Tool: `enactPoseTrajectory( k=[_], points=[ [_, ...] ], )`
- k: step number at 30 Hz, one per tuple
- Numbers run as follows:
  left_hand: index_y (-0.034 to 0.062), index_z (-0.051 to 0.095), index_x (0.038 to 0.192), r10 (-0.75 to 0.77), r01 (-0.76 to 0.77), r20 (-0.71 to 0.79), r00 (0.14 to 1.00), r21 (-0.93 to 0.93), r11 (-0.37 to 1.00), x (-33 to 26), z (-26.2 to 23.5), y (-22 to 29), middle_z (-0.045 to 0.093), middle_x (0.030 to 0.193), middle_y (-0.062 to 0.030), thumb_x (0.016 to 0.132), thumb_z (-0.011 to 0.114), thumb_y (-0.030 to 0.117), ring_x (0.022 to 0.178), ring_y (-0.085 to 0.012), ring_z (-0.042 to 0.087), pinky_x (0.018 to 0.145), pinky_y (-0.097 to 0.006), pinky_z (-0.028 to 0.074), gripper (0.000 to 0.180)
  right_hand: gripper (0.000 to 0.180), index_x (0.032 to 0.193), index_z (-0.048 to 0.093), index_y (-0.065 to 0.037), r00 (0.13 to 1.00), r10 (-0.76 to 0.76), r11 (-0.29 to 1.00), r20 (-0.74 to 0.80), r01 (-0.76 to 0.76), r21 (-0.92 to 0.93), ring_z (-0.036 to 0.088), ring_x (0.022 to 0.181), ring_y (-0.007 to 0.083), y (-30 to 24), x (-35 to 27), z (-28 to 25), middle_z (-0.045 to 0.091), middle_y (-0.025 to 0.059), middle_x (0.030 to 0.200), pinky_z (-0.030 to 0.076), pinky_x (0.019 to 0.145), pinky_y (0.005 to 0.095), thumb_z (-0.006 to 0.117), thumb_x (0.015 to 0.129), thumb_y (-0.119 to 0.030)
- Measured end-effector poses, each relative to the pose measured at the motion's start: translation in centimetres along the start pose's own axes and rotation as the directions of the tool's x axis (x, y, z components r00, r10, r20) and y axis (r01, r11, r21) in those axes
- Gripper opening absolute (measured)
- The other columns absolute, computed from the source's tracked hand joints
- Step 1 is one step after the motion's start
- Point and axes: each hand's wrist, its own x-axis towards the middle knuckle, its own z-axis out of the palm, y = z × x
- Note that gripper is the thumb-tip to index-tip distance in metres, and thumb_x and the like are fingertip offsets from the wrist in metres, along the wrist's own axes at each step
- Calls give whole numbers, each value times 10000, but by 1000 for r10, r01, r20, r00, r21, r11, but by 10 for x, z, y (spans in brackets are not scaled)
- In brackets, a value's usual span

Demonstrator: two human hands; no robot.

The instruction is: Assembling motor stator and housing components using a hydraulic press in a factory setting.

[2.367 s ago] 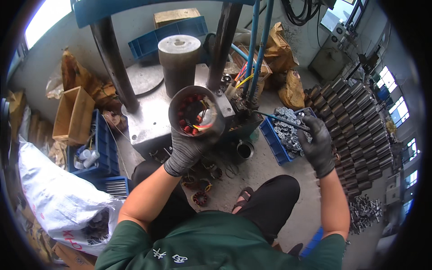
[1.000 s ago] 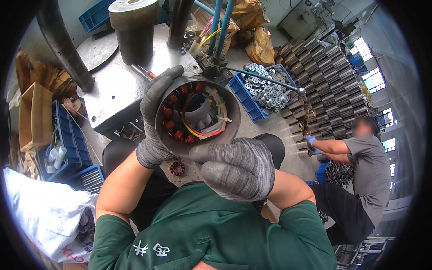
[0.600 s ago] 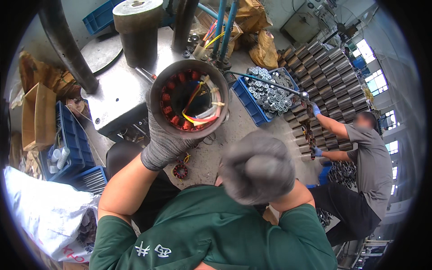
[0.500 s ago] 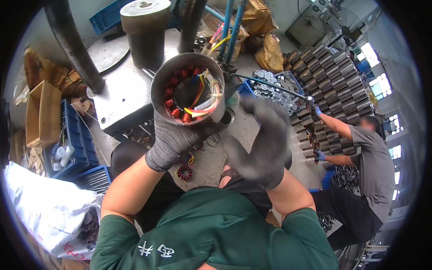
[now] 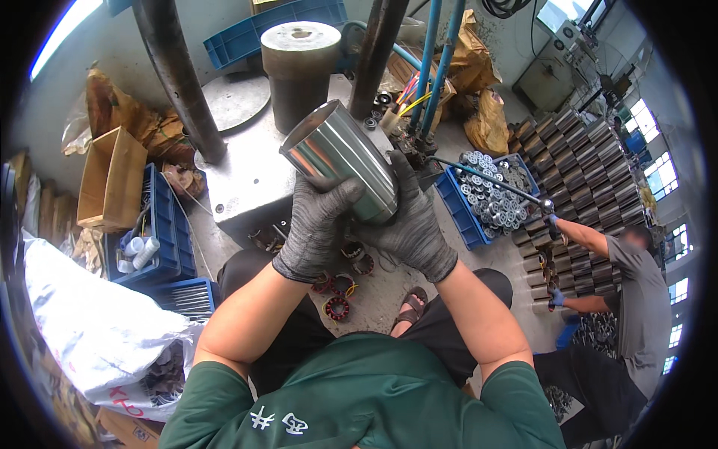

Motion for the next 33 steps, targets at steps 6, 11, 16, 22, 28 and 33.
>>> enactPoseTrajectory(
  k=[6, 11, 16, 22, 28, 33],
  points=[
    [54, 444, 1416, 106, -95, -136, 985, 80, 992, 5, -4, 2, 628, 1235, -115, 818, 859, 135, 1135, -245, 654, 986, -427, 583, 733, 1234, 1655, 130, -106, 965, -238, 933, -111, 195, -302, 635, 1166, 372, 3, 9, 17, 583, 219, 1286, 545, 960, 485, 927, 728, -277],
    [34, 519, 1334, 42, -62, -194, 980, -98, 993, 13, -12, 18, 660, 1154, -115, 822, 846, 72, 1038, -226, 690, 926, -378, 601, 609, 1157, 1588, 301, -70, 984, -131, 953, -121, 91, -290, 659, 1120, 338, -4, 8, 21, 612, 196, 1241, 550, 944, 463, 964, 667, -295],
    [22, 547, 1299, 58, -78, -158, 986, -125, 989, 17, -24, 31, 676, 1129, -116, 839, 847, 116, 1002, -232, 712, 899, -387, 619, 557, 1050, 1535, 398, -14, 977, 211, 970, 40, -214, 111, 670, 1162, 270, -13, -3, 10, 658, 166, 1280, 548, 991, 416, 937, 664, -245],
    [29, 485, 1348, 152, -187, -234, 960, -133, 973, 21, -36, 63, 643, 1136, -126, 897, 808, 226, 1017, -243, 706, 902, -414, 626, 588, 728, 1438, 519, 31, 870, 455, 343, 189, -367, 865, 686, 1136, 259, 26, -19, -3, 654, 154, 1325, 549, 1000, 390, 744, 805, -251],
    [42, 535, 1362, 208, -251, -220, 953, -193, 948, 18, -39, 70, 623, 1279, -87, 940, 740, 372, 1247, -252, 594, 1118, -444, 447, 574, 623, 1533, 439, -11, 989, 107, 293, 105, -133, 947, 457, 1406, 321, 58, 86, -44, 510, 195, 1509, 341, 1210, 478, 544, 1035, -370],
    [26, 530, 1379, 183, -189, -58, 981, -142, 972, 15, -32, 71, 623, 1285, -117, 931, 723, 473, 1205, -257, 625, 1070, -442, 495, 661, 377, 1362, 579, -34, 974, 82, 659, -210, 105, 745, 601, 1246, 269, 45, 193, -29, 627, 166, 1363, 467, 1096, 418, 568, 1038, -227]
  ],
)
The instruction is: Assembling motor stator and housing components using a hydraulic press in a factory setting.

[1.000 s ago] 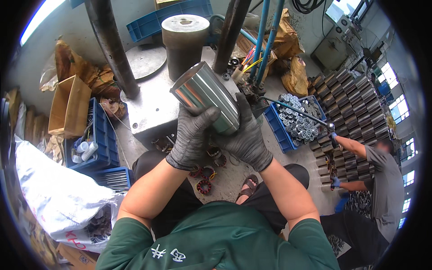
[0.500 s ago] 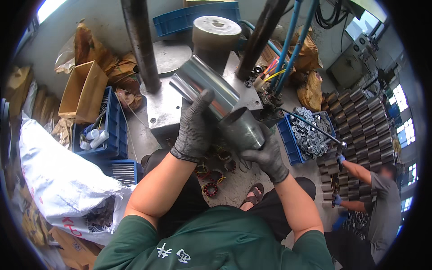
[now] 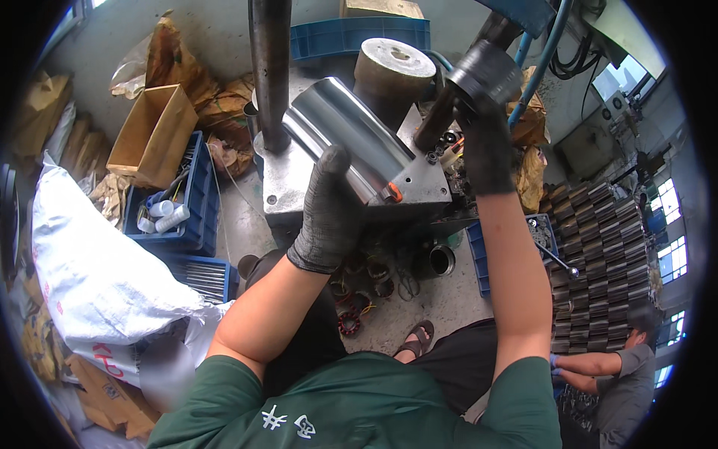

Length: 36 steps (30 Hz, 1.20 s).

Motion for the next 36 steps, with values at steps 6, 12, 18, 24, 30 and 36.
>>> enactPoseTrajectory(
  k=[6, 12, 18, 24, 30, 36],
  points=[
    [17, 367, 1487, 26, -22, 78, 997, -51, 998, -5, 10, -8, 592, 1295, -159, 864, 833, 399, 1187, -258, 647, 999, -446, 587, 868, 471, 1245, 620, -40, 975, -223, 898, -17, 198, -394, 675, 1105, 180, 48, 72, 46, 716, 109, 1175, 527, 997, 345, 832, 859, -206],
    [-2, 367, 1496, -177, 183, 136, 975, -38, 982, -12, 6, -11, 601, 1311, -162, 867, 831, 438, 1187, -260, 664, 1005, -440, 592, 897, 838, 1275, 613, -11, 962, -270, 562, -52, 114, -820, 744, 1043, 268, 56, 98, 62, 775, 164, 1091, 562, 949, 384, 943, 659, -471],
    [-1, 357, 1507, -203, 220, 165, 965, -89, 971, -15, 9, -10, 597, 1323, -187, 860, 837, 452, 1169, -288, 680, 991, -437, 601, 924, 760, 1250, 657, -56, 998, -22, 355, -65, -53, -933, 711, 1143, 335, 45, 112, 78, 752, 179, 1182, 534, 1025, 413, 897, 699, -520],
    [1, 362, 1516, -221, 239, 190, 957, -80, 968, -18, -3, -16, 591, 1342, -156, 823, 865, 454, 1223, -264, 643, 1025, -431, 567, 969, 618, 1380, 589, 11, 991, -26, 674, 133, 116, -729, 654, 1150, 244, 4, 57, 81, 676, 133, 1273, 509, 979, 334, 782, 924, -360],
    [31, 413, 1510, -222, 211, 210, 952, 71, 975, -30, 12, -24, 610, 1361, -154, 765, 903, 535, 1228, -280, 656, 993, -467, 598, 1024, 816, 1623, 325, -71, 938, 274, 930, 212, -202, -308, 604, 1214, 196, -106, -71, 79, 618, 157, 1369, 484, 1015, 356, 743, 935, -208],
    [29, 363, 1546, -404, 387, 250, 880, 115, 915, -54, 33, -30, 580, 1394, -126, 704, 944, 515, 1263, -252, 608, 1047, -426, 530, 1133, 1024, 1692, 158, -201, 937, 255, 956, 240, -207, -208, 518, 1378, 291, -130, -139, 74, 537, 179, 1482, 390, 1151, 452, 796, 891, -221]
  ],
)
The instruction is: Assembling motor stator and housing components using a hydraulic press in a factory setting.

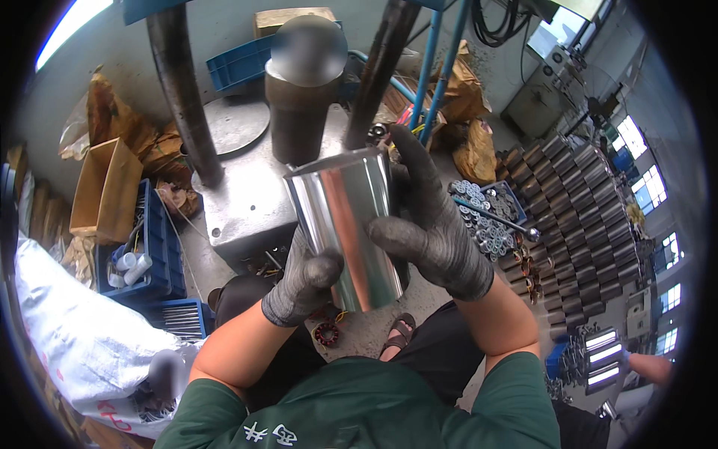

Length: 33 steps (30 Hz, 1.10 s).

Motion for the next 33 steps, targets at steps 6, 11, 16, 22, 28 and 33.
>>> enactPoseTrajectory(
  k=[6, 11, 16, 22, 28, 33],
  points=[
    [30, 269, 1582, -191, 186, 51, 980, 90, 978, -14, 38, -5, 503, 1487, -107, 690, 974, 476, 1373, -223, 503, 1155, -409, 419, 1222, 1209, 1688, 162, -149, 959, 68, 996, -274, -48, 78, 509, 1410, 362, -8, -60, -1, 519, 217, 1515, 366, 1196, 512, 895, 757, -396],
    [17, 280, 1573, -242, 227, 79, 967, 157, 961, -24, 50, -17, 493, 1492, -120, 711, 954, 508, 1381, -224, 488, 1162, -415, 407, 1199, 1258, 1681, 182, -140, 928, 92, 988, -360, -40, 150, 519, 1407, 374, -6, -95, -8, 532, 218, 1508, 374, 1201, 520, 932, 702, -386],
    [14, 302, 1556, -259, 238, 103, 960, 181, 954, -27, 58, -22, 494, 1484, -133, 716, 942, 535, 1378, -227, 484, 1162, -419, 405, 1177, 1180, 1697, 123, -236, 962, 103, 985, -253, -63, 159, 462, 1442, 365, -10, -114, -19, 488, 216, 1546, 340, 1198, 525, 887, 797, -258],
    [5, 307, 1542, -232, 195, 138, 963, 237, 952, -25, 49, -36, 499, 1468, -141, 701, 956, 511, 1371, -242, 489, 1160, -419, 408, 1177, 1162, 1697, 102, -193, 954, 57, 998, -296, -51, 28, 488, 1429, 347, -8, -130, -19, 512, 214, 1528, 356, 1191, 517, 864, 830, -320],
    [5, 322, 1532, -59, -22, 165, 985, 450, 893, -12, 31, -37, 495, 1481, -162, 647, 1003, 422, 1392, -274, 493, 1167, -441, 417, 1192, 1144, 1676, 181, -127, 939, -174, 847, -297, -11, -531, 682, 1134, 265, 1, -134, -26, 651, 153, 1290, 533, 979, 396, 884, 773, -115],
    [44, 255, 1579, 108, -308, 349, 931, 592, 744, 3, 14, -38, 436, 1557, -170, 644, 1013, 389, 1449, -301, 463, 1222, -458, 369, 1252, 1090, 1647, 259, -79, 912, -355, 651, -207, 82, -754, 652, 864, 149, 5, -137, -25, 645, 73, 1036, 535, 780, 311, 869, 746, -13]
  ],
)
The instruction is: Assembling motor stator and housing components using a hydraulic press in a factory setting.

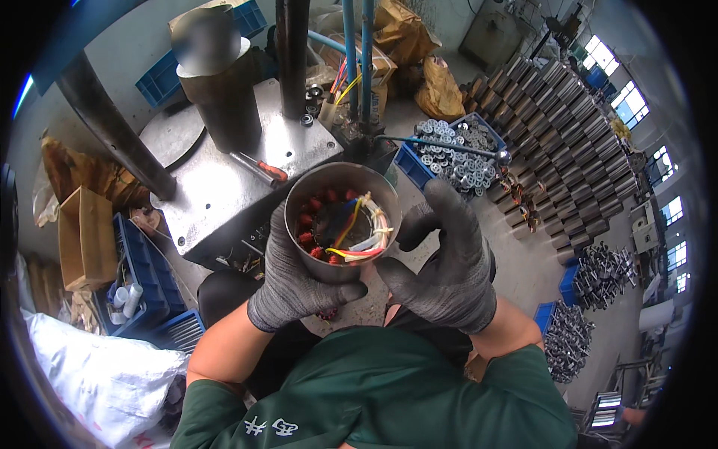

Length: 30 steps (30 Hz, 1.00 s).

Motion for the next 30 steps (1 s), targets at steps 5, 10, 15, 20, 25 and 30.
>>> enactPoseTrajectory(
  k=[5, 10, 15, 20, 25, 30],
  points=[
    [20, 477, 1445, 78, -12, -270, 960, 237, 972, -11, -1, -27, 557, 1381, -153, 578, 1032, 375, 1177, -294, 614, 1049, -416, 494, 1088, 1084, 1642, 267, -65, 990, -141, 990, -9, 141, 30, 639, 796, 141, 1, 12, 12, 656, 63, 947, 522, 750, 299, 867, 742, 13],
    [39, 458, 1454, 364, -226, -207, 908, 490, 842, -8, -25, -47, 534, 1393, -196, 693, 952, 372, 1201, -341, 604, 1042, -459, 513, 966, 1064, 1644, 242, -59, 992, -125, 966, -24, 127, 224, 726, 866, 170, 9, 10, 25, 748, 139, 1000, 505, 667, 237, 818, 765, 110],
    [63, 434, 1466, 677, -450, -21, 736, 732, 511, 3, -59, -62, 506, 1407, -250, 837, 851, 368, 1232, -400, 592, 1032, -511, 537, 814, 1097, 1656, 132, -44, 970, 243, 849, -10, -208, 486, 760, 927, 228, 7, -16, 43, 759, 189, 1047, 562, 753, 284, 816, 809, 97],
    [104, 437, 1479, 789, -547, 126, 601, 785, 291, 22, -57, -45, 510, 1411, -292, 904, 794, 345, 1248, -447, 592, 1027, -551, 543, 718, 1138, 1660, 64, -40, 855, 510, 604, 98, -437, 667, 767, 972, 267, 9, -23, 40, 762, 196, 1057, 591, 837, 360, 822, 821, 93],
    [180, 459, 1479, 822, -632, 186, 538, 735, 247, 18, -79, -80, 528, 1407, -300, 918, 767, 288, 1236, -460, 604, 1016, -566, 546, 649, 1141, 1663, 47, -48, 982, 182, 731, 40, -163, 663, 753, 1047, 299, 18, -23, 44, 725, 236, 1192, 589, 928, 407, 801, 823, 114],
    [222, 520, 1422, 788, -557, 33, 615, 726, 404, 9, -74, -81, 537, 1420, -274, 942, 737, 314, 1263, -450, 590, 1041, -559, 526, 535, 1203, 1664, -23, -169, 981, 133, 751, 139, -191, 632, 713, 1144, 325, 17, -20, 33, 665, 252, 1293, 581, 979, 475, 799, 830, 108]
  ],
)
